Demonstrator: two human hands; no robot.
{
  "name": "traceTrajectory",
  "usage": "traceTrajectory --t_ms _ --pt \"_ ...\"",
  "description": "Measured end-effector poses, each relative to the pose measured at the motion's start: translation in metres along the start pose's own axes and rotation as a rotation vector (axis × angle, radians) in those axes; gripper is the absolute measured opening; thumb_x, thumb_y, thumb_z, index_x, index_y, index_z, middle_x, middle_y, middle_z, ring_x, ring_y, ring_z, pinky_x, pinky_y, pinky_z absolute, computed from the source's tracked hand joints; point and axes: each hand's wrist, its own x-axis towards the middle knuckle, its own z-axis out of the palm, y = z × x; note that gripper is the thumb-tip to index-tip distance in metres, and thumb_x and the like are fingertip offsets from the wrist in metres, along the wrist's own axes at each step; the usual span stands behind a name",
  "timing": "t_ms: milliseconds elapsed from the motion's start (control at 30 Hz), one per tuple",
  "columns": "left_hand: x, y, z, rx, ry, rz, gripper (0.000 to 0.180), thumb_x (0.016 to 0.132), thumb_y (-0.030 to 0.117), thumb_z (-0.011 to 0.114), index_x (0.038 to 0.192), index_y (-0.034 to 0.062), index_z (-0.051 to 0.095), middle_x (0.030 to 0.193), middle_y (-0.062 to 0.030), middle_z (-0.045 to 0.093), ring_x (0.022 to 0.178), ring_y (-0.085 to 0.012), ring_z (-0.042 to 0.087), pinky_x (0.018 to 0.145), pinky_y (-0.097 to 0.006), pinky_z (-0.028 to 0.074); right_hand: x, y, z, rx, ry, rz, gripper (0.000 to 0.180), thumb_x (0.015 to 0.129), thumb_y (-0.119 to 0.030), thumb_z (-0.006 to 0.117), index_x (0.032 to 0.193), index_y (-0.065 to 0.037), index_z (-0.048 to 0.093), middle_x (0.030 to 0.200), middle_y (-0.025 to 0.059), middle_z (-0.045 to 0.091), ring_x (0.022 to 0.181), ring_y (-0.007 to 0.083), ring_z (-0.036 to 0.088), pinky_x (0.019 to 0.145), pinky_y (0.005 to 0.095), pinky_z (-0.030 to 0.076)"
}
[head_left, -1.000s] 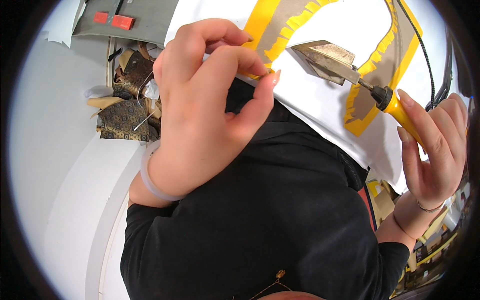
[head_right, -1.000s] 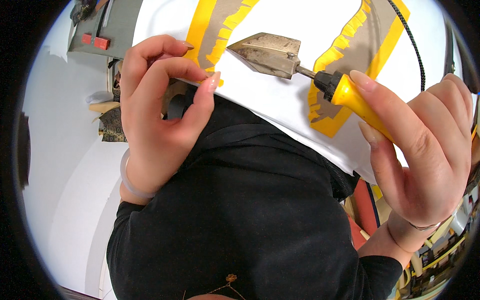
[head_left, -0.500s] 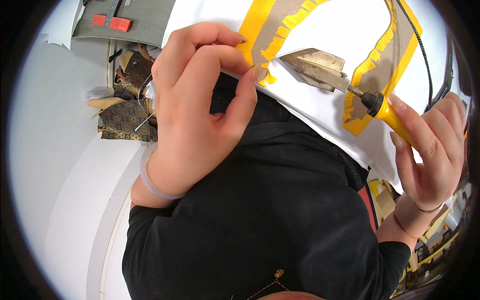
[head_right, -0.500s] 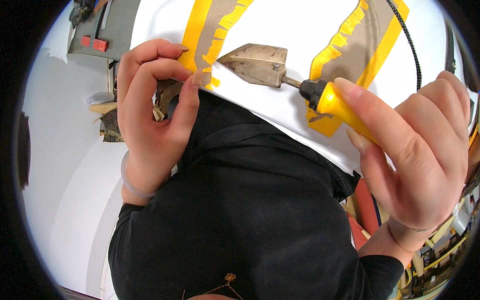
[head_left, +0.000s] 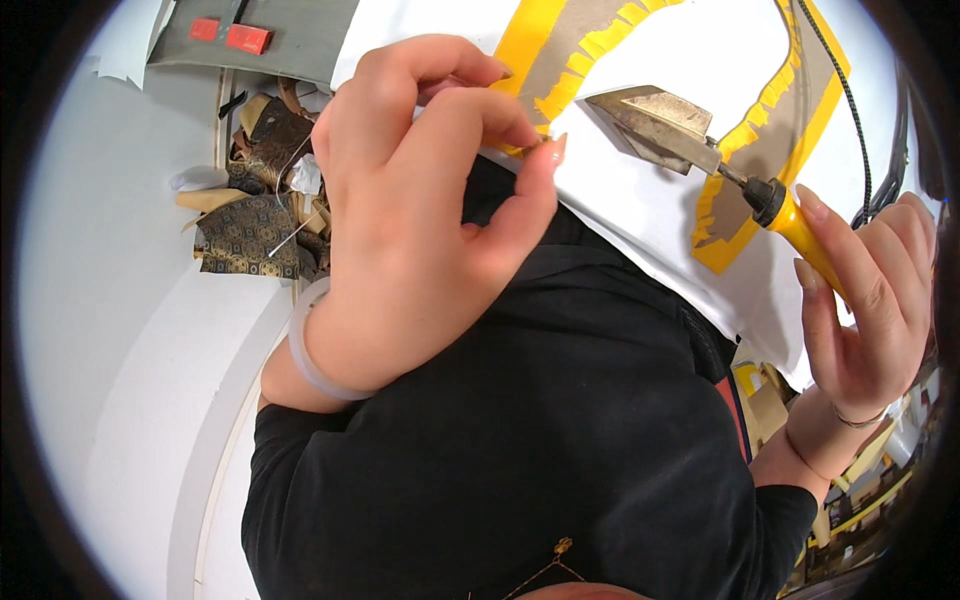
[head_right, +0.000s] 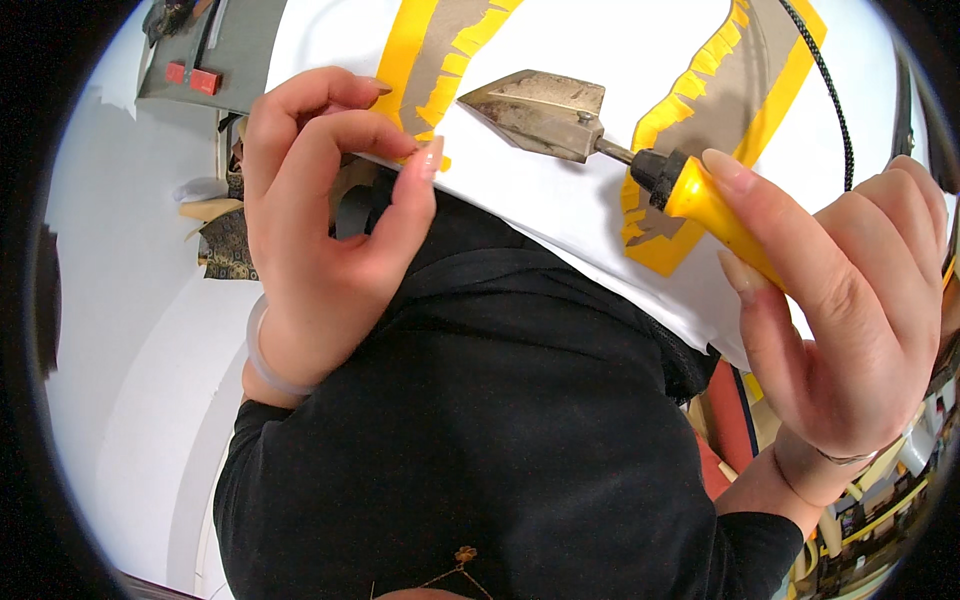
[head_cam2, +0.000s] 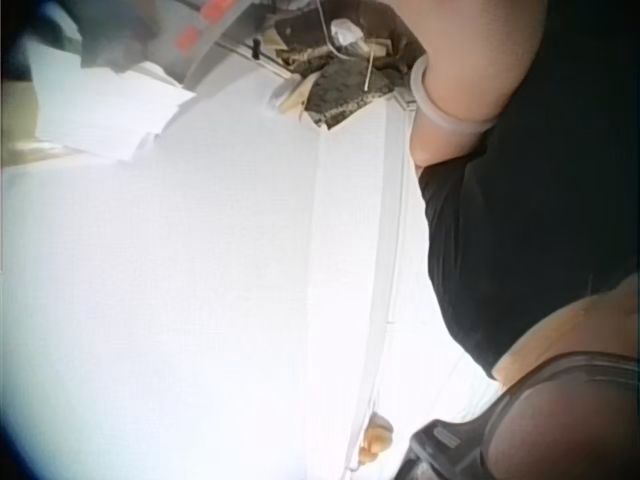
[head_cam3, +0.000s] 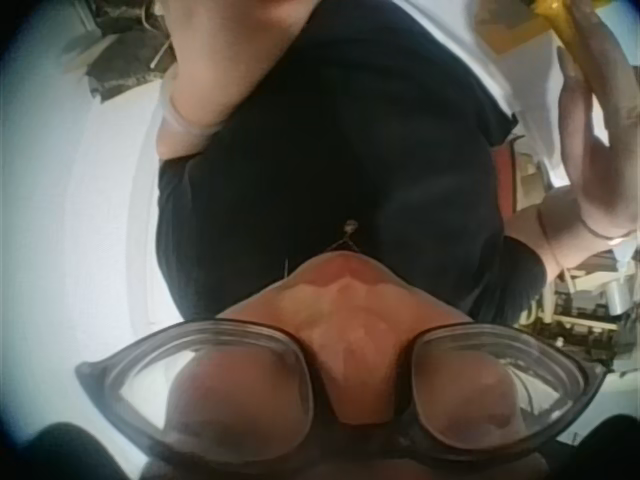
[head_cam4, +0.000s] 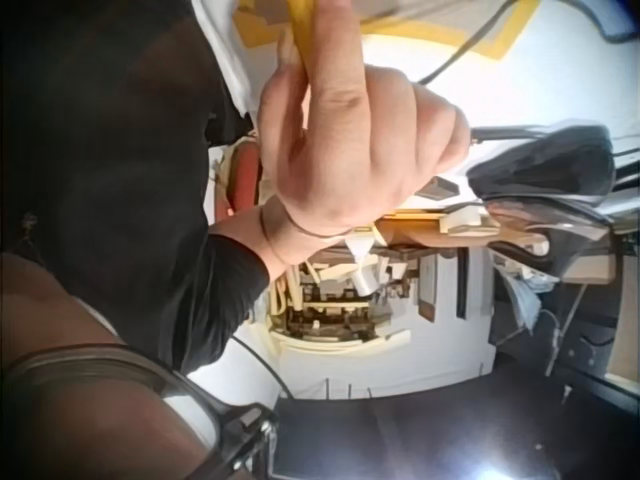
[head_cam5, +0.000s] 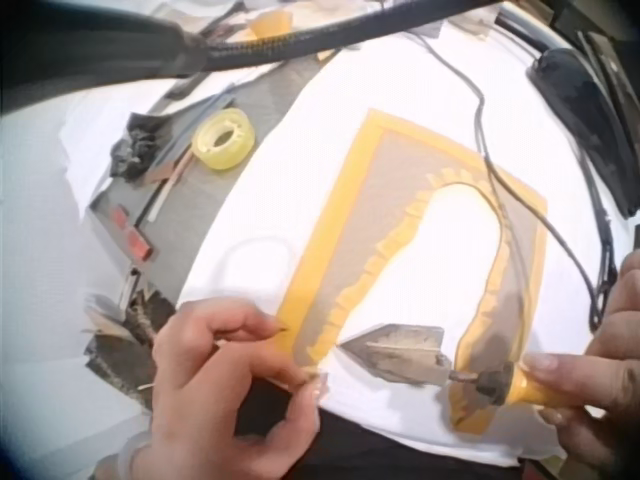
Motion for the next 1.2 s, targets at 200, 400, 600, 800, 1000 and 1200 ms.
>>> traceTrajectory --t_ms 200,400,600,800,1000,1200 --pt "-0.003 -0.001 -0.002 -0.023 -0.006 -0.034 0.016 0.095 0.0 0.087 0.103 0.0031 0.073 0.132 -0.0117 0.066 0.115 -0.0244 0.067 0.097 -0.033 0.057 0.01 -0.006 -0.003 0.062 -0.008 0.006 0.057 0.082 0.012 0.08 0.138 0.003 0.079 0.089 0.0084 0.062 0.082 0.0252 0.051 0.077 0.0411 0.041" --pt "-0.004 -0.004 -0.002 0.001 0.002 -0.013 0.016 0.096 -0.001 0.086 0.105 0.0023 0.072 0.132 -0.0125 0.067 0.115 -0.0243 0.068 0.098 -0.033 0.057 0.017 -0.01 0.0 0.098 -0.004 -0.006 0.059 0.078 0.009 0.081 0.136 0.002 0.079 0.086 0.0069 0.061 0.079 0.0246 0.051 0.078 0.0423 0.041" --pt "-0.004 -0.007 0.0 0.009 0.015 0.004 0.016 0.096 -0.001 0.085 0.105 0.0021 0.072 0.133 -0.0125 0.067 0.116 -0.0244 0.068 0.098 -0.033 0.057 0.02 -0.01 0.003 0.149 0.028 -0.021 0.059 0.078 0.007 0.082 0.136 0.0 0.08 0.085 0.0062 0.062 0.078 0.0241 0.051 0.079 0.0435 0.042" --pt "-0.004 -0.005 0.0 0.01 0.005 -0.004 0.016 0.096 -0.001 0.085 0.105 0.0023 0.072 0.133 -0.0125 0.067 0.116 -0.0243 0.068 0.098 -0.033 0.057 0.022 -0.01 0.006 0.142 0.024 -0.041 0.061 0.075 0.005 0.082 0.135 -0.001 0.081 0.083 0.0041 0.058 0.077 0.0235 0.05 0.08 0.0445 0.041" --pt "-0.005 -0.006 0.002 -0.009 0.033 -0.003 0.015 0.099 0.0 0.083 0.108 0.0022 0.07 0.132 -0.0131 0.069 0.119 -0.0249 0.067 0.103 -0.034 0.054 0.026 -0.011 0.006 0.126 0.048 -0.057 0.063 0.073 0.003 0.083 0.135 -0.002 0.081 0.08 0.0028 0.053 0.076 0.0231 0.049 0.081 0.0447 0.041" --pt "-0.008 -0.014 -0.002 -0.143 0.043 -0.004 0.021 0.098 0.004 0.084 0.112 0.0013 0.068 0.132 -0.0162 0.07 0.12 -0.027 0.067 0.105 -0.036 0.053 0.034 -0.009 0.002 0.129 0.037 -0.082 0.062 0.074 0.006 0.082 0.135 -0.001 0.081 0.081 0.0035 0.052 0.076 0.024 0.049 0.082 0.0446 0.042"
